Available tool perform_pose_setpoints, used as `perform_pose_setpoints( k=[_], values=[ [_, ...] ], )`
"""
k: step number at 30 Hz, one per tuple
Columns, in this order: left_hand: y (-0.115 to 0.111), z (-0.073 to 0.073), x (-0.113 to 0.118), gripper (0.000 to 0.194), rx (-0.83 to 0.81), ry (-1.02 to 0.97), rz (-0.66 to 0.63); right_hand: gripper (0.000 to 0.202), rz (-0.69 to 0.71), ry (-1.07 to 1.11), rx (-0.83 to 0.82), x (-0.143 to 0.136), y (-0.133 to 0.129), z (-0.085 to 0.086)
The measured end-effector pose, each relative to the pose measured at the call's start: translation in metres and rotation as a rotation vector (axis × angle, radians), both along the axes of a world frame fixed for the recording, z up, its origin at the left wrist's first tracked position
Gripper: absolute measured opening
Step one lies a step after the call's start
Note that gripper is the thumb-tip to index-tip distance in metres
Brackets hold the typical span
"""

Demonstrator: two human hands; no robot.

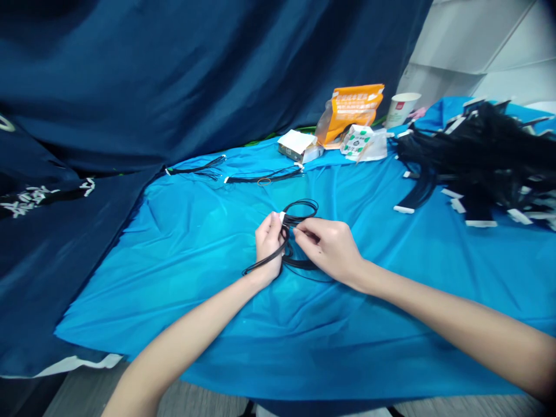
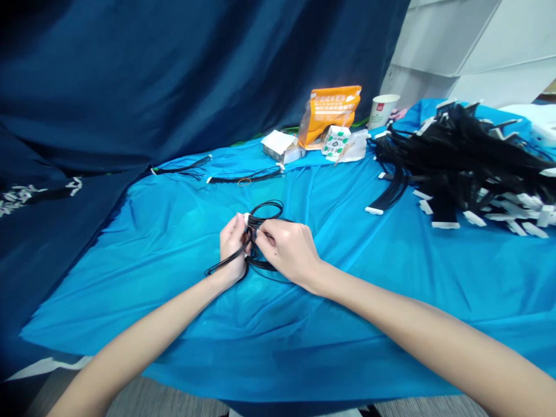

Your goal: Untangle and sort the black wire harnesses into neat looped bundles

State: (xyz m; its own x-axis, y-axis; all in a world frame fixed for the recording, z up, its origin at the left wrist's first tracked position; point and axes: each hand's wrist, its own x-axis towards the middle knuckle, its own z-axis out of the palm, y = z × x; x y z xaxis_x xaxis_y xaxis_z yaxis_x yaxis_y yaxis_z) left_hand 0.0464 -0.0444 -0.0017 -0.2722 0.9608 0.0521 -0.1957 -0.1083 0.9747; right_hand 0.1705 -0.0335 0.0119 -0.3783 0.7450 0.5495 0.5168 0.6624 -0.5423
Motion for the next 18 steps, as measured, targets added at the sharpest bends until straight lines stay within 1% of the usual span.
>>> perform_pose_setpoints(
  k=[12,18],
  values=[
    [-0.0016,0.0037,0.0016,0.042,-0.007,-0.019,0.008,0.024,0.003,0.012,-0.007,-0.0008,-0.002,0.0023],
    [-0.0012,0.0033,0.0007,0.041,-0.001,-0.003,0.002,0.023,0.009,0.021,-0.009,-0.0003,-0.0025,0.002]
  ],
)
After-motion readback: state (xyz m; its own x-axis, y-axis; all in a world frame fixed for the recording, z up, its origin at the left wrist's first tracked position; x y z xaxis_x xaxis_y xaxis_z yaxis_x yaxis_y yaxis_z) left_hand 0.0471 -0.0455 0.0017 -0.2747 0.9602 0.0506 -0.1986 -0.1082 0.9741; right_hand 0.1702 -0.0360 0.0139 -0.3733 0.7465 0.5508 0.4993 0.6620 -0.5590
